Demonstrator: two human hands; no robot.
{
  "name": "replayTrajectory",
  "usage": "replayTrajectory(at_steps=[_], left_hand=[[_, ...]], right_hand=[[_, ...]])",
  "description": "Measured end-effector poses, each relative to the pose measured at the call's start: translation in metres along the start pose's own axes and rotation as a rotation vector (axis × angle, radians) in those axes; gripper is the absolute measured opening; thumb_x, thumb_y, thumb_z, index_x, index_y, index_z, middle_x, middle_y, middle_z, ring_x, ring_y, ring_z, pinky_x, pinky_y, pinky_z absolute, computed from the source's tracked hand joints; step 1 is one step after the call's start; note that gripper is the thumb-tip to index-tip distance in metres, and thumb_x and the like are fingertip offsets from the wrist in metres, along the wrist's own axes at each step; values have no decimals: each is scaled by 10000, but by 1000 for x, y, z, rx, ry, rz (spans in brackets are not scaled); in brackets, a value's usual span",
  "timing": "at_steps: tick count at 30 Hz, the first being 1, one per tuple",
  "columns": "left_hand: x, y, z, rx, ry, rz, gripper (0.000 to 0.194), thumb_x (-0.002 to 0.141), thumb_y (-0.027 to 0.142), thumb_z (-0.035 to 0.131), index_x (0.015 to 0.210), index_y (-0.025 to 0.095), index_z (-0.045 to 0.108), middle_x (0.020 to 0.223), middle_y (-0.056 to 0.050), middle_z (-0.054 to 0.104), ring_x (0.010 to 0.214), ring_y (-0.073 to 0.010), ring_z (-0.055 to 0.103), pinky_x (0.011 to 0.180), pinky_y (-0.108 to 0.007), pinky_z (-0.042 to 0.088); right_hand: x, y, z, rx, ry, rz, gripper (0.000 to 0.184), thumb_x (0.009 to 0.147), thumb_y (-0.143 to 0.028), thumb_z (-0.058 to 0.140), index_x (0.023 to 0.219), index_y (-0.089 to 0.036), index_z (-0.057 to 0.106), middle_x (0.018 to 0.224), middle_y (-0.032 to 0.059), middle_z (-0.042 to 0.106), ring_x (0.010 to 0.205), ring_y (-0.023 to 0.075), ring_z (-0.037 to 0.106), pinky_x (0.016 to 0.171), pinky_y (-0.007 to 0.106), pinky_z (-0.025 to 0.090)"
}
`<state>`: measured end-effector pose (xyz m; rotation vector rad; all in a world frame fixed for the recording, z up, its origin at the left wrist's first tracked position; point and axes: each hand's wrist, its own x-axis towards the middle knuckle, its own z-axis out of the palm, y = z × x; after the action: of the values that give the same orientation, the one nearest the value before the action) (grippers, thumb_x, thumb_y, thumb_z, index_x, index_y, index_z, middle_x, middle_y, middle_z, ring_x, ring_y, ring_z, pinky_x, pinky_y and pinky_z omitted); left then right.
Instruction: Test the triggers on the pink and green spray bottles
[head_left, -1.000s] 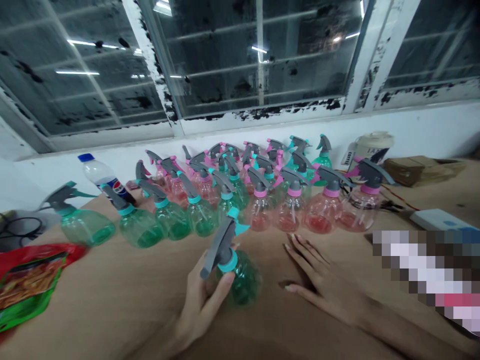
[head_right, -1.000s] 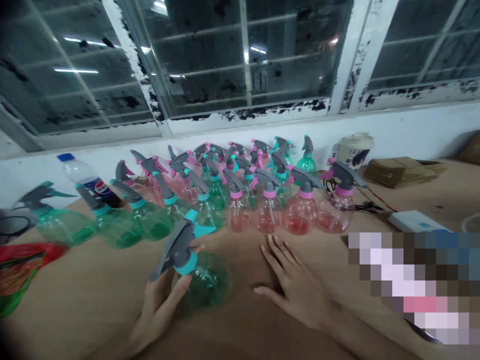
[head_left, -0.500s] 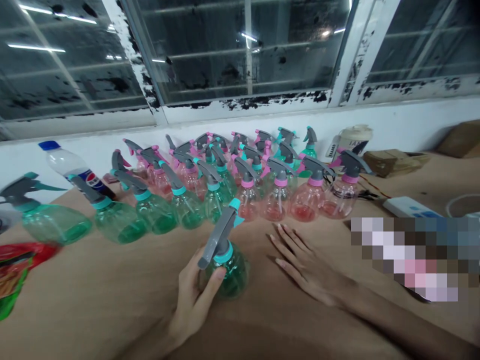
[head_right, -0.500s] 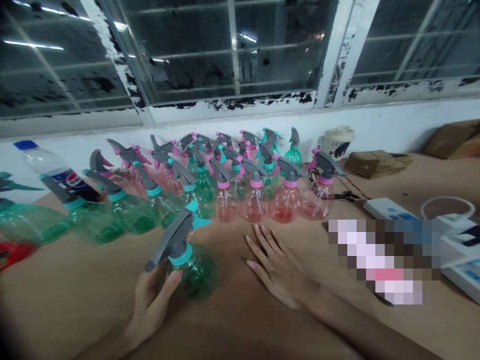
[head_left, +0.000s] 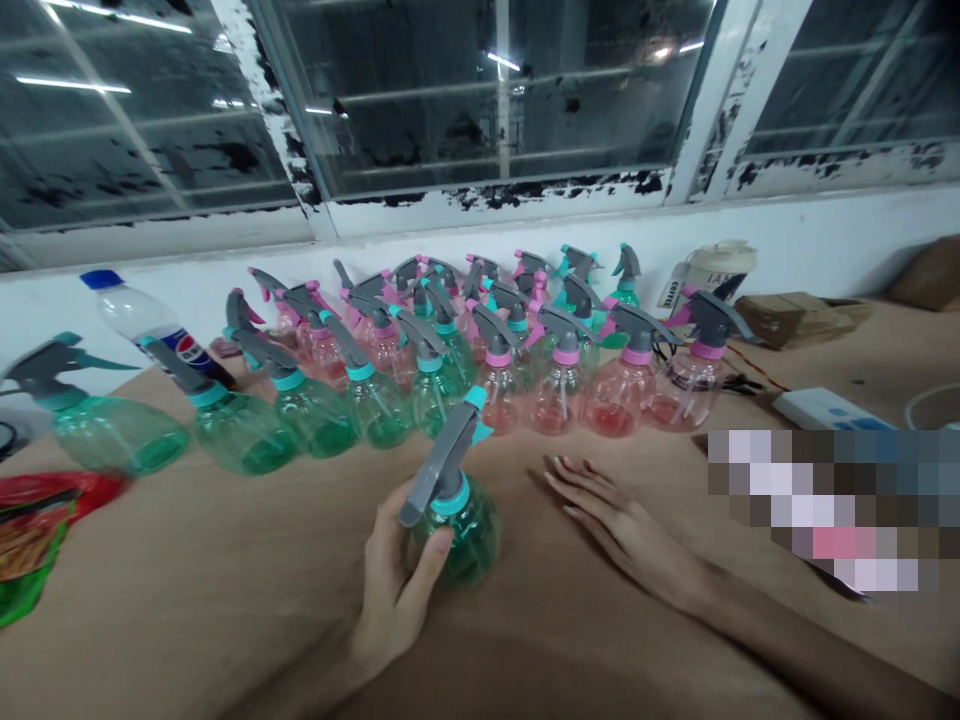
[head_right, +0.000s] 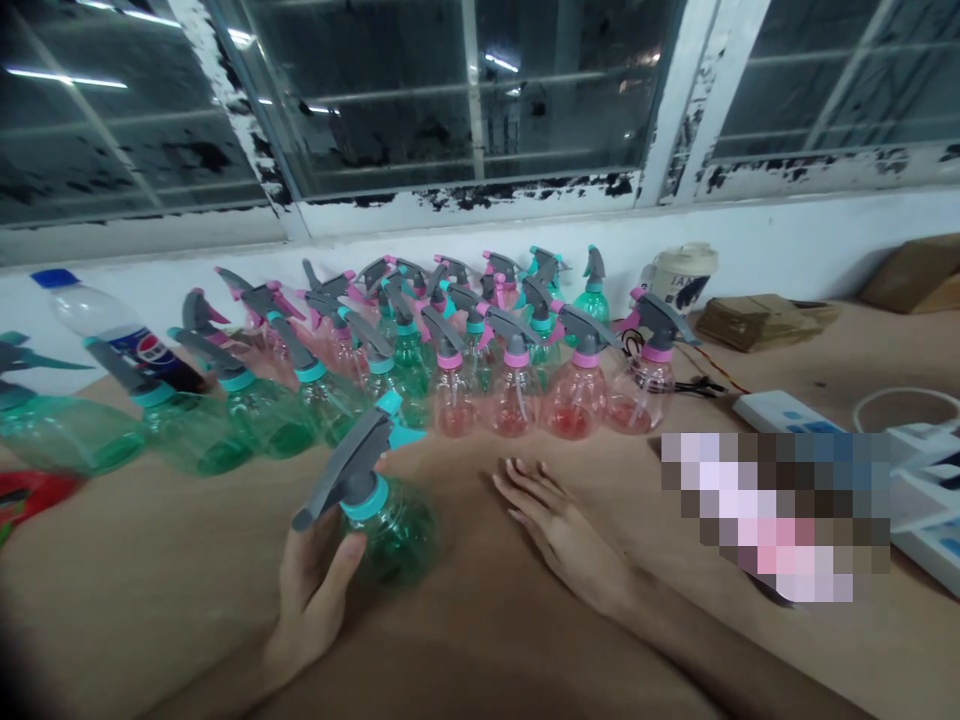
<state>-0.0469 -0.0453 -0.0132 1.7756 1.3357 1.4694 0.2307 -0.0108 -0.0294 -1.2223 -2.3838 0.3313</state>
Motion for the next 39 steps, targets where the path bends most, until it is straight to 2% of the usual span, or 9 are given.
replayTrajectory(at_steps=[6,11,16,19,24,28,31,34,39], left_hand=[[1,1,-1,-47,-13,67,430,878,259,541,1297,276,447,1291,-58,525,1198,-262,480,1035,-421,341],[12,13,-6,-45,-128,163,578,868,332,529,1403,281,315,1423,-70,390,1314,-313,335,1099,-502,217],[35,36,-9,-183,-210,294,677,853,449,513,1441,272,229,1462,-78,330,1336,-331,289,1086,-505,259],[49,54,-9,-122,-278,260,729,811,442,575,1437,275,242,1463,-86,326,1320,-342,315,1070,-512,280],[61,79,-4,68,-331,160,775,726,361,675,1406,325,303,1417,-74,394,1273,-349,375,1046,-548,276],[69,90,-2,127,-346,88,572,719,379,670,1252,293,479,1051,-58,617,945,-275,583,826,-428,465],[75,95,-1,219,-378,76,336,723,370,663,1025,253,573,715,13,558,634,-182,536,602,-307,458],[79,95,0,222,-349,81,159,755,323,599,885,239,562,622,42,474,518,-138,451,503,-259,407],[81,90,1,148,-284,19,36,713,250,520,721,232,489,612,30,479,535,-144,468,508,-265,418]], right_hand=[[-5,-3,-8,-1,-44,-63,521,953,-243,293,1457,-286,167,1500,-10,274,1378,196,218,1132,500,172],[-11,-1,-7,55,-23,-26,699,880,-145,336,1473,-273,-13,1524,6,202,1389,215,172,1127,499,179],[-15,-3,-10,329,77,31,804,809,-97,333,1455,-233,-125,1486,84,314,1373,209,241,1081,561,234],[-16,-5,-12,375,150,67,779,799,-86,344,1459,-251,-35,1431,82,416,1354,202,290,1062,556,274],[-14,-11,-13,324,149,91,592,884,-181,402,1421,-293,180,1383,51,484,1285,191,416,1039,487,363],[-10,-13,-12,252,133,15,440,900,-253,459,1331,-276,373,1374,46,491,1298,192,394,1057,464,358],[-8,-13,-11,201,118,-32,395,895,-282,491,1285,-251,439,1339,56,528,1291,195,404,1064,468,353],[-6,-14,-12,166,99,-52,361,889,-325,516,1236,-229,492,1308,68,558,1265,201,440,1064,471,355],[-3,-16,-15,172,67,-43,303,886,-346,529,1165,-228,547,1248,54,605,1221,186,491,1047,444,385]])
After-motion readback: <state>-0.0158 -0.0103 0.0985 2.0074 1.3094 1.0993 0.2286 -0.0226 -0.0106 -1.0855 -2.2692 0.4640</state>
